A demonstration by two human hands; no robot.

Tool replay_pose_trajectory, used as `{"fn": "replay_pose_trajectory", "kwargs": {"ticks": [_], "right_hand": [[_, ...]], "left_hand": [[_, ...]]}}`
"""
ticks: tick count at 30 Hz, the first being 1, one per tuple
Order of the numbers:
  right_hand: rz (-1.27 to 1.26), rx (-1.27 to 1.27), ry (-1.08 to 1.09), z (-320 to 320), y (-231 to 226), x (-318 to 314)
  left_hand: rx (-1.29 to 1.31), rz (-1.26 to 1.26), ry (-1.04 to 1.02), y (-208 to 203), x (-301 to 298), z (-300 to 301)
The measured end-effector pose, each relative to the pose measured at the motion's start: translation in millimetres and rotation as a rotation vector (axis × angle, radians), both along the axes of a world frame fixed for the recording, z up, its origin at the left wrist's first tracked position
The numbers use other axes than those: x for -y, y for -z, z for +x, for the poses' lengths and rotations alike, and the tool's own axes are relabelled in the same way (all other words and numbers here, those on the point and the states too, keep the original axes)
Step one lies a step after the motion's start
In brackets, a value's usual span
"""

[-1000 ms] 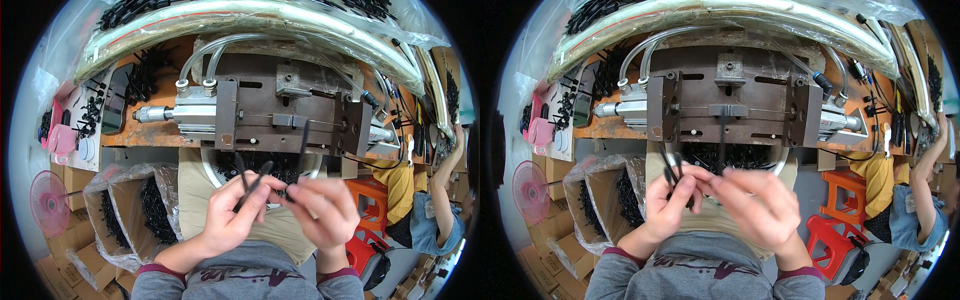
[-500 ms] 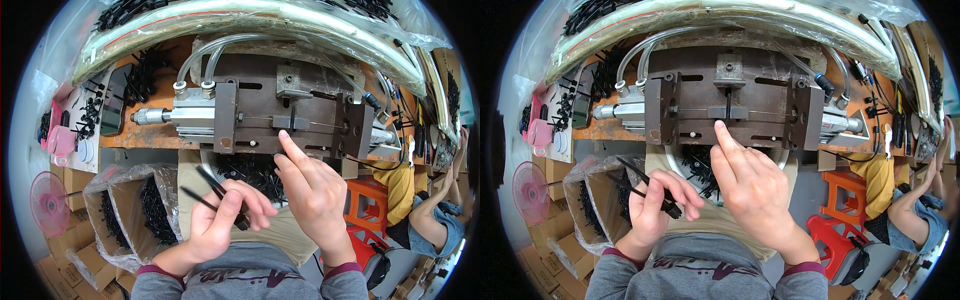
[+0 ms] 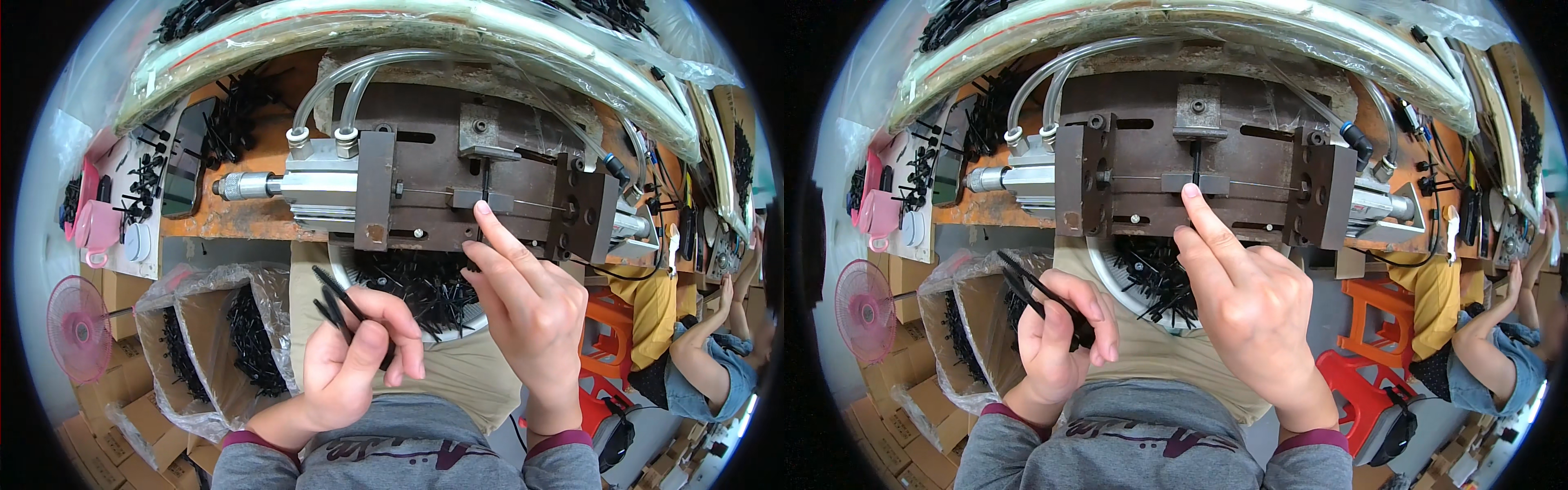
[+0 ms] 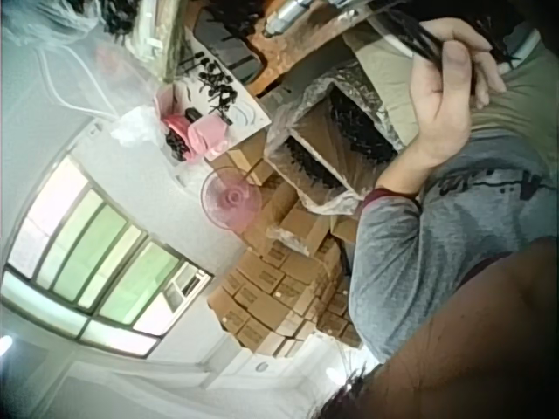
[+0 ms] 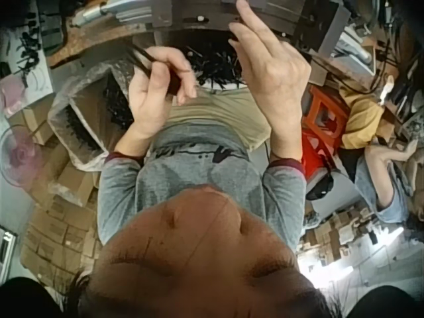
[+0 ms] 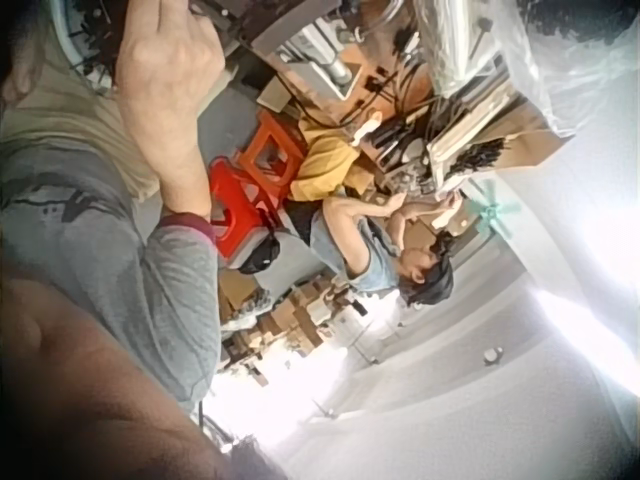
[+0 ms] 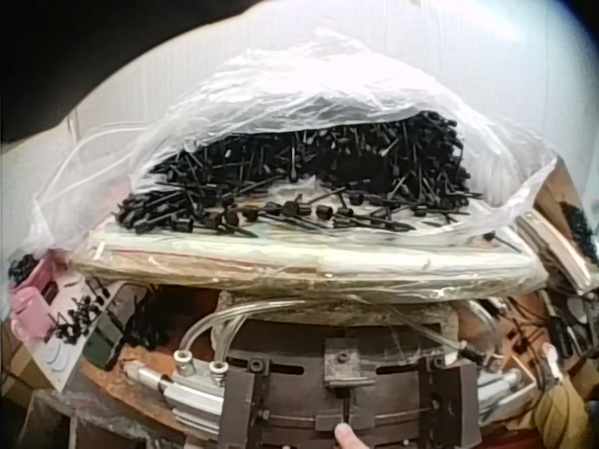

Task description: The recorder uses a machine to assemble small black plastic parts, likely cable ties or similar connectors.

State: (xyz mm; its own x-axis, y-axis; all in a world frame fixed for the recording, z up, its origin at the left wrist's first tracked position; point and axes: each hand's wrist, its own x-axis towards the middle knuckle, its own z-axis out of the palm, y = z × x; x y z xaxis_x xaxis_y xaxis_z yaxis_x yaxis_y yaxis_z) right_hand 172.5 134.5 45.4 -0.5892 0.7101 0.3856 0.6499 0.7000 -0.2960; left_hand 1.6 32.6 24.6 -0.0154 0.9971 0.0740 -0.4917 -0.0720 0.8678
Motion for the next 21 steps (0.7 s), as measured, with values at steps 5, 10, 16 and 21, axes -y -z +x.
{"fn": "replay_pose_trajectory", "kwargs": {"ticks": [5, 10, 16, 21], "right_hand": [[-0.022, 0.020, 0.000, -0.5, -1.9, 0.0], [0.014, -0.008, -0.020, 0.2, -3.0, -0.6], [0.034, -0.271, -0.175, 6.1, -9.1, 23.8], [-0.071, -0.242, -0.334, 4.2, -12.7, 35.7]], "left_hand": [[-0.170, -0.130, -0.153, -17.7, -7.3, 12.7], [-0.162, -0.036, -0.110, -16.9, -9.9, 12.1], [-0.082, -0.078, -0.030, -13.2, -13.5, 16.3], [-0.034, -0.115, 0.097, -18.3, -15.6, 19.9]]}}
